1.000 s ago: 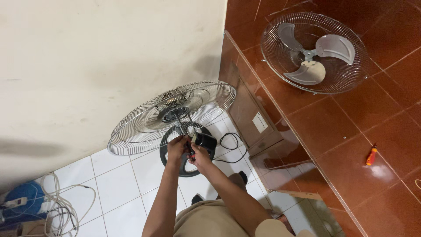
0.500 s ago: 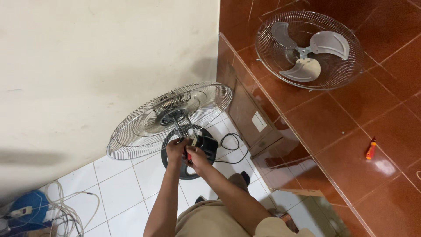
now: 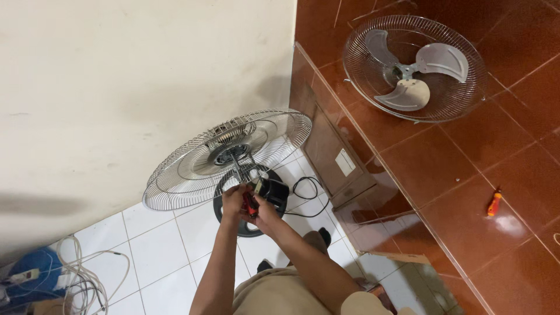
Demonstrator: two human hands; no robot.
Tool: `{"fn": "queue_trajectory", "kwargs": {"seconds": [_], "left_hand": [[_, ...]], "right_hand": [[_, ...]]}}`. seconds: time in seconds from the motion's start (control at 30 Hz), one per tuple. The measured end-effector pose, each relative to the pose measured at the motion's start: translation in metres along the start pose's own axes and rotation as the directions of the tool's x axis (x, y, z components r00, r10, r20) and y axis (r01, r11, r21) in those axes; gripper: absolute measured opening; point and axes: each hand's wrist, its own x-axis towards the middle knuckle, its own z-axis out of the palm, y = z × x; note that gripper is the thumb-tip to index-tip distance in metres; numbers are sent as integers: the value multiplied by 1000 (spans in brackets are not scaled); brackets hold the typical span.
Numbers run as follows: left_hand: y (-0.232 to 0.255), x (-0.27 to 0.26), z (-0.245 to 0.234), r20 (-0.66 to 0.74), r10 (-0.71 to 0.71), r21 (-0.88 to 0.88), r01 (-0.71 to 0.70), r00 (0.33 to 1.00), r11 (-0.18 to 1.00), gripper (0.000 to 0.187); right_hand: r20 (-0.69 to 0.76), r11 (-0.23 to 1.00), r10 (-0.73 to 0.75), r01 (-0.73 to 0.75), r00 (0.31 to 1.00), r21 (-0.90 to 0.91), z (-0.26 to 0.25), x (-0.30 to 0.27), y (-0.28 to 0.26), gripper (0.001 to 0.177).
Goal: The person uses a screwdriver to loosen and remove the front grill of a standing fan. They then detach the grill and place it on the floor next to the fan.
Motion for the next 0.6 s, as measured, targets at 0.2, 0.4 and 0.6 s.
{"fn": "queue_trajectory", "kwargs": {"seconds": [0.2,0.4,0.6], "left_hand": [[8,-13,-4,62,-38,-60,41,997,997,32],[10,-23,-2,48,110,17,-111,993,994,33],[5,-16,-2,-59,225,203,-209,973,957,43]], "right_hand": [[-19,993,-38,36,999,-112,-8,4,6,27],[-92,988,-42,28,995,-154,-12,4,7,20],[-97,990,-51,37,994,-137,-6,-1,10,24]]}}
